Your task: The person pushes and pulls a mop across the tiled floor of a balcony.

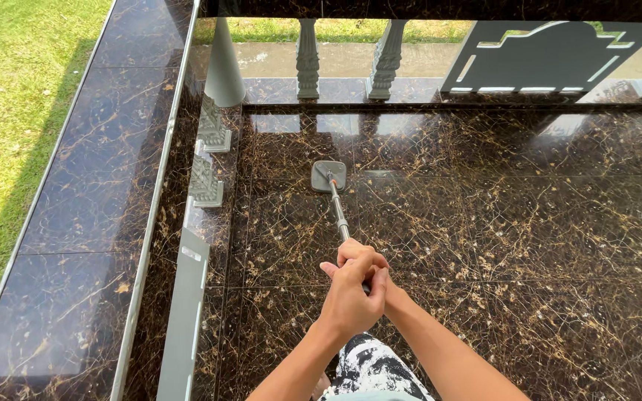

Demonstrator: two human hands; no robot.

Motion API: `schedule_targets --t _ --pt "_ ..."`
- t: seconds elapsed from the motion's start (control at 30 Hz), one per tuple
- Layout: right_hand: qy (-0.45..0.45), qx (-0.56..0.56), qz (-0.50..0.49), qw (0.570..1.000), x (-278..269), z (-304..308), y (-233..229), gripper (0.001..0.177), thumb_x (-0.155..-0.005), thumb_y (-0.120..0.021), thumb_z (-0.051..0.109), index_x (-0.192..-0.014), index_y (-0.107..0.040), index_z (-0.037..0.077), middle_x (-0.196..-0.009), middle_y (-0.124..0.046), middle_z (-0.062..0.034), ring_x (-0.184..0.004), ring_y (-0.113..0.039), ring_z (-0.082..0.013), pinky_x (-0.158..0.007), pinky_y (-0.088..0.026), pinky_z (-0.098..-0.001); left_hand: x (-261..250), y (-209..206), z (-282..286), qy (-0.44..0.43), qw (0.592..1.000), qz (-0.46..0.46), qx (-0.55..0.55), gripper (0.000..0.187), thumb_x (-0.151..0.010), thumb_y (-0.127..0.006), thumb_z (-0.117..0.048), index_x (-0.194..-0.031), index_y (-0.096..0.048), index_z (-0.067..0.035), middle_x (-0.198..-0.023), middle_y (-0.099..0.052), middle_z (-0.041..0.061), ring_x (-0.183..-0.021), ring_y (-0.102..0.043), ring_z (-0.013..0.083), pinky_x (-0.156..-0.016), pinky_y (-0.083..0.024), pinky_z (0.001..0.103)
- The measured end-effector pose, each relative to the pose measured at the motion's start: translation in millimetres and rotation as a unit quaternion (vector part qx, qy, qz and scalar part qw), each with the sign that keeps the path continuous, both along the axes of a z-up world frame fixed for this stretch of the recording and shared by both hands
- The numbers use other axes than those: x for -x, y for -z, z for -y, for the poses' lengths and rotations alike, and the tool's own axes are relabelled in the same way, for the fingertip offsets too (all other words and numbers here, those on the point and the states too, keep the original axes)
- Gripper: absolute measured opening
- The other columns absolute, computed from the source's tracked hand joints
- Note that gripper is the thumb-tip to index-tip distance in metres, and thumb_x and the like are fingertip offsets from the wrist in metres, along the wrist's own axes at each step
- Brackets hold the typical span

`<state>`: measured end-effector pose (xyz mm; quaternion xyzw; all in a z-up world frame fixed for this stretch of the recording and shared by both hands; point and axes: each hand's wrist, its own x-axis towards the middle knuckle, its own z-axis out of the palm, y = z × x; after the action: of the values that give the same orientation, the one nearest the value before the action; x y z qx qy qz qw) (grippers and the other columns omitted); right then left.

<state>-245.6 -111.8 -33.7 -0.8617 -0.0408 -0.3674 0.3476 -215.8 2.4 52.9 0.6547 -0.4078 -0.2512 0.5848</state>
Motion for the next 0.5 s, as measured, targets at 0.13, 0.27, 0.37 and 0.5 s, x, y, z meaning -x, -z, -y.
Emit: schedule_targets --t 0.13,0.27,0.37,0.5 --pt "0.028 -0.052 -0.095 0.994 2.6 3.7 3.4 0.051 -0.086 -0.083 0.028 -0.068 -0.041 0.004 -0.068 -0.042 -0.0038 -0.064 -0.039 -0.0192 -0.056 -0.034 -0.0348 1.7 2.2 1.8 0.003 0.998 -0.008 0.061 0.012 -0.094 -0.061 0.001 -0.107 -0.060 0.001 -0.086 -0.064 0.011 -0.066 -0.066 0.0163 -0.060 -0.051 0.031" --pt "0.008 -0.096 -0.129 0.987 -2.7 21.8 13.5 0.052 -0.084 -0.083 0.031 -0.065 -0.042 0.006 -0.065 -0.042 -0.0033 -0.062 -0.039 -0.0190 -0.055 -0.034 -0.0348 -4.1 8.3 7.4 -0.002 0.998 0.018 0.065 0.020 -0.087 -0.058 0.006 -0.106 -0.062 0.002 -0.087 -0.063 0.012 -0.073 -0.064 0.0202 -0.061 -0.050 0.033" --pt "-0.013 -0.092 -0.120 0.988 -16.6 47.2 23.5 0.051 -0.084 -0.083 0.030 -0.066 -0.042 0.006 -0.067 -0.043 -0.0036 -0.063 -0.040 -0.0196 -0.057 -0.035 -0.0353 -19.4 18.0 30.2 -0.008 0.995 0.055 0.078 0.023 -0.082 -0.057 0.008 -0.103 -0.064 0.001 -0.088 -0.065 0.014 -0.081 -0.065 0.0237 -0.069 -0.051 0.035" --pt "-0.031 -0.085 -0.121 0.989 -51.7 100.0 32.1 0.049 -0.084 -0.083 0.027 -0.067 -0.042 0.006 -0.068 -0.045 -0.0040 -0.065 -0.042 -0.0204 -0.058 -0.036 -0.0360 -50.9 31.1 78.9 -0.001 0.993 0.087 0.075 0.022 -0.081 -0.057 0.008 -0.100 -0.065 0.000 -0.085 -0.065 0.015 -0.085 -0.064 0.0281 -0.074 -0.051 0.037"
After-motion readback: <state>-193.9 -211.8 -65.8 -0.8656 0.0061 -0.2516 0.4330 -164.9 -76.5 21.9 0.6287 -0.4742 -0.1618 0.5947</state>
